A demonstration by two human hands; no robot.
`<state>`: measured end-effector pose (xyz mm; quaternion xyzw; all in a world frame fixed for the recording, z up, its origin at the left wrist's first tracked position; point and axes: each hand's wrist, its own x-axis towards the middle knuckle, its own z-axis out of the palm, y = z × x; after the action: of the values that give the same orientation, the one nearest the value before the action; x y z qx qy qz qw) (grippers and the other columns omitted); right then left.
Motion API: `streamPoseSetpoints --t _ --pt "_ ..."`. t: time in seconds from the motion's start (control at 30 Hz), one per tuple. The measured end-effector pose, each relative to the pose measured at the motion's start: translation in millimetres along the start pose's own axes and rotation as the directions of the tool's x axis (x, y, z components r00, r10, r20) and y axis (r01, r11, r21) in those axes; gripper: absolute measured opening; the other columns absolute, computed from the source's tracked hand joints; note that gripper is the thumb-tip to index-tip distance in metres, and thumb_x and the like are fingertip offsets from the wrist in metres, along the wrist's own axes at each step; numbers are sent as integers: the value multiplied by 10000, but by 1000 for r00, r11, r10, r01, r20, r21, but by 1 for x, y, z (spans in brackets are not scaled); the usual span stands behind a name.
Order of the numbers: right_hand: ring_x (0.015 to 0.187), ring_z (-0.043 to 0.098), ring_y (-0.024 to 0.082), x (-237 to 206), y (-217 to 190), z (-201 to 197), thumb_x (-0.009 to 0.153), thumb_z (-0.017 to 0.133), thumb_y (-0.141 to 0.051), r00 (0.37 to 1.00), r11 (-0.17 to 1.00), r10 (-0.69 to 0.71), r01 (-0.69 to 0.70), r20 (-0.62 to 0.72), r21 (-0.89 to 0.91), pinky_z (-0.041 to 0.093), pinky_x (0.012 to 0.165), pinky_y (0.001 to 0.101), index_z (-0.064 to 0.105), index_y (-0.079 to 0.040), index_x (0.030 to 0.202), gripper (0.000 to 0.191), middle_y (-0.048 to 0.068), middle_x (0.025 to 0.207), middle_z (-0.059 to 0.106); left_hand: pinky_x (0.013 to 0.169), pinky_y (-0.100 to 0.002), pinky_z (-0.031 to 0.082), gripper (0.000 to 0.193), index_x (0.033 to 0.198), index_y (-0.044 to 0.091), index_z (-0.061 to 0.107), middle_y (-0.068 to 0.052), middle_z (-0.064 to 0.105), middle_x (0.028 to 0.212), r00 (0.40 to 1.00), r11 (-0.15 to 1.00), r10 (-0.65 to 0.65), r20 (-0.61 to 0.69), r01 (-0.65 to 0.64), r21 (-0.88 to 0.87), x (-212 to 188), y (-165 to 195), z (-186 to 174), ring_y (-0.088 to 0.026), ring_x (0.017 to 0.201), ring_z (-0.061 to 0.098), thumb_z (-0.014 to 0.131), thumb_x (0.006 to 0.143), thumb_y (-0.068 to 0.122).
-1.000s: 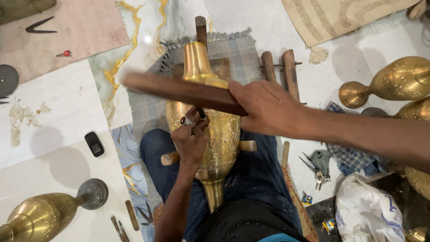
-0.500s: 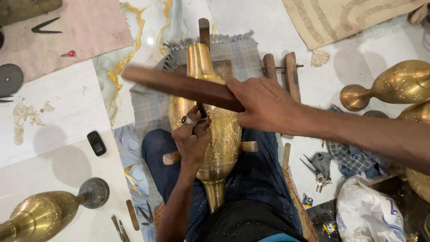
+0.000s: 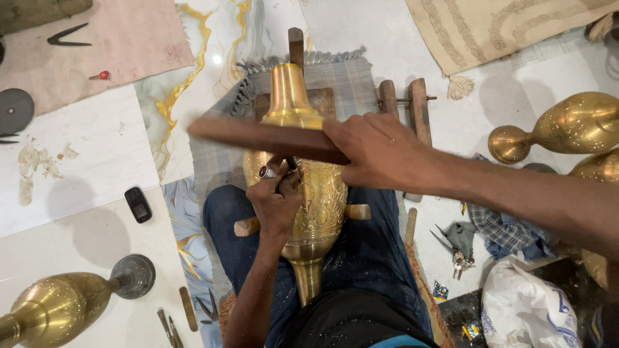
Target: The person sits on the floor with a brass vase held on their lap and engraves decorative patterns into its surface, holding a small chisel against the metal and striking it with a wooden mallet. They periodically reposition the chisel and rotate their grip to work on different parts of the engraved design.
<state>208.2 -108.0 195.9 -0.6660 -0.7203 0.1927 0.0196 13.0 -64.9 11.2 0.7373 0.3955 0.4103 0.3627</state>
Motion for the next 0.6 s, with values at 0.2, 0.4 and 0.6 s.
streamPoseSetpoints --t 0.2,0.4,0.6 --pt "522 659 287 3 -1 -1 714 687 -95 996 998 51 -53 76 27 534 430 430 558 24 1054 382 139 671 629 725 -293 664 286 1129 -113 730 -185 783 910 996 996 83 -16 -83 -25 2 1 -1 -209 807 793 536 921 -84" --pt "532 676 304 1 0 -1 734 662 -81 978 983 149 -163 148 87 575 453 457 525 22 1128 429 162 691 645 658 -302 631 232 1040 -113 743 -217 785 1020 998 998 47 -45 -49 -41 1 3 -1 -210 740 789 585 878 -61" --pt "638 663 378 -1 0 1 729 690 -92 998 993 57 -57 6 104 522 595 504 539 50 1082 409 205 693 651 779 -281 669 275 1146 -96 709 -223 758 1127 995 987 68 -78 -78 -142 0 2 1 -200 897 789 514 952 -89"
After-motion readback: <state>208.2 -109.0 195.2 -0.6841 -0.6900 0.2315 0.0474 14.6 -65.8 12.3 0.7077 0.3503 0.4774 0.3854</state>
